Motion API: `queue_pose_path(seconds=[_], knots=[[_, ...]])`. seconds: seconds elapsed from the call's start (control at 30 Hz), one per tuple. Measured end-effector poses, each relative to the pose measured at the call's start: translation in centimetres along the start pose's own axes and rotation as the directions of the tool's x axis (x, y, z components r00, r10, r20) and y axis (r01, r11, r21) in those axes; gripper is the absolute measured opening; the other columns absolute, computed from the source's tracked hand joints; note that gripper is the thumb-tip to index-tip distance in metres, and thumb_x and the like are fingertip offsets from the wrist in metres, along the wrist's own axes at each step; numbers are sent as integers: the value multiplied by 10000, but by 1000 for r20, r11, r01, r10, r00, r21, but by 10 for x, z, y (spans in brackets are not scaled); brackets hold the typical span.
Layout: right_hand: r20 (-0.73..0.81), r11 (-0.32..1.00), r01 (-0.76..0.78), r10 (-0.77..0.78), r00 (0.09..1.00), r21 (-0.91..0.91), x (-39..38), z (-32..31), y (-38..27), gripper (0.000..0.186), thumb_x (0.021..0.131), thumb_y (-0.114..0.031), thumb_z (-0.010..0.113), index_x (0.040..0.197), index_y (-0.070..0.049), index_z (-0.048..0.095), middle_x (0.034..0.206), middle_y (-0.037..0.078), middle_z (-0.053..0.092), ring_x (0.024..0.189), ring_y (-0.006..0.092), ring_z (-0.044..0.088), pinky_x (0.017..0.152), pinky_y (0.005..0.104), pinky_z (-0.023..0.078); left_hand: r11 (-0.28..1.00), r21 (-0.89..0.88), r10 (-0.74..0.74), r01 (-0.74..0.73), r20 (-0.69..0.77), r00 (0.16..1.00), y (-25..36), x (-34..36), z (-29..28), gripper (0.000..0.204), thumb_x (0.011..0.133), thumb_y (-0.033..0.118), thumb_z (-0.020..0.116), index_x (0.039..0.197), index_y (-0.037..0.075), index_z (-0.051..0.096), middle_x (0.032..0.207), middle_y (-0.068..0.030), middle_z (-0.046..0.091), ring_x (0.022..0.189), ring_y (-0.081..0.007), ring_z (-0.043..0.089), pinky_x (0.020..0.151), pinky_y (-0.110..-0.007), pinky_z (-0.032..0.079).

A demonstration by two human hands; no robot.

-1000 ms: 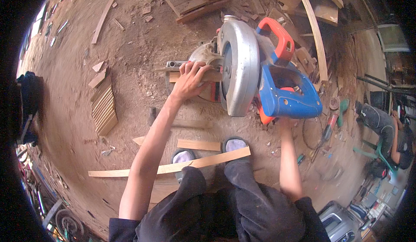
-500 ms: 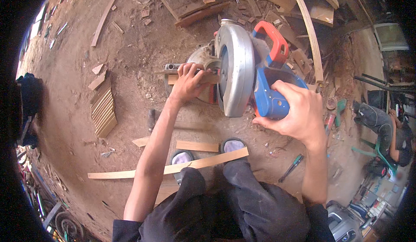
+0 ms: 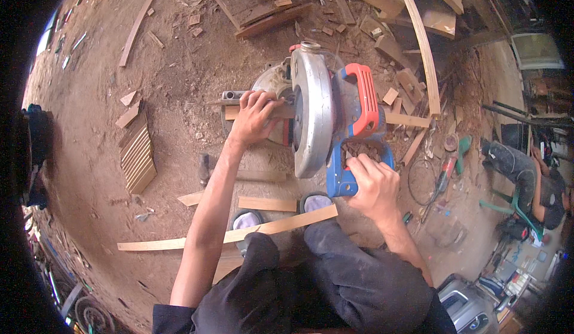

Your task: The person cuts a piece of wood using a miter saw.

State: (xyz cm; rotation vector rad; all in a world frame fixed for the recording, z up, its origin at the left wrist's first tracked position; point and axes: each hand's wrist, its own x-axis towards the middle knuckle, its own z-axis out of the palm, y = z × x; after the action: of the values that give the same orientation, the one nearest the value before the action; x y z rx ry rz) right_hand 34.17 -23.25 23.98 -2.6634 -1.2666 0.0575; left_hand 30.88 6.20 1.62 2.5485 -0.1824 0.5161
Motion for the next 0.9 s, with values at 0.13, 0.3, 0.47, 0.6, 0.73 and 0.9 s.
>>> queue_pose_path(seconds=[0.13, 0.3, 0.47, 0.6, 0.73, 0.9], knots=[[-30, 1000, 0, 0, 1000, -5, -7, 9, 0, 452, 787, -436, 816, 996, -61, 674, 833, 93, 640, 715, 322, 693, 617, 418, 509, 999, -45, -15, 15, 0, 1000, 3, 1, 0, 570, 823, 215, 835, 1354, 176, 633, 1336, -31, 567, 1343, -273, 485, 1187, -491, 312], [-139, 1000, 19, -22, 990, -21, -21, 39, 2, 407, 812, -400, 796, 974, -49, 666, 850, 103, 677, 709, 306, 691, 617, 399, 503, 997, -62, -40, 40, 4, 999, 5, 3, 2, 564, 822, 216, 838, 1346, 179, 634, 1338, -42, 563, 1344, -284, 482, 1190, -495, 311], [-106, 1000, 7, -9, 994, -14, -22, 38, 1, 364, 813, -354, 786, 972, -48, 670, 859, 109, 691, 719, 302, 697, 621, 398, 500, 997, -70, -39, 40, 14, 999, 5, 3, 1, 578, 826, 222, 835, 1365, 179, 631, 1345, -33, 563, 1341, -276, 483, 1191, -494, 310], [-133, 1000, 9, -11, 991, -16, -19, 36, -2, 329, 800, -326, 788, 937, -57, 655, 844, 107, 683, 713, 299, 693, 620, 404, 498, 1000, -11, -1, 1, 0, 1000, 4, 2, 4, 570, 832, 220, 822, 1368, 179, 635, 1354, -18, 569, 1330, -260, 492, 1185, -489, 318], [-117, 1000, -11, 10, 993, -5, -20, 38, -2, 301, 788, -313, 781, 875, -76, 617, 812, 97, 658, 707, 297, 688, 619, 412, 492, 999, -33, -5, 5, 0, 1000, 4, 2, 2, 557, 830, 213, 815, 1358, 175, 643, 1337, -12, 587, 1306, -254, 514, 1176, -478, 332], [-88, 1000, -31, 31, 996, 2, -18, 35, -3, 284, 781, -295, 775, 850, -92, 589, 791, 86, 634, 706, 295, 682, 623, 412, 485, 999, -34, -9, 9, -22, 1000, 5, 4, -2, 557, 816, 210, 826, 1341, 170, 646, 1326, -16, 597, 1288, -251, 529, 1164, -478, 353]])
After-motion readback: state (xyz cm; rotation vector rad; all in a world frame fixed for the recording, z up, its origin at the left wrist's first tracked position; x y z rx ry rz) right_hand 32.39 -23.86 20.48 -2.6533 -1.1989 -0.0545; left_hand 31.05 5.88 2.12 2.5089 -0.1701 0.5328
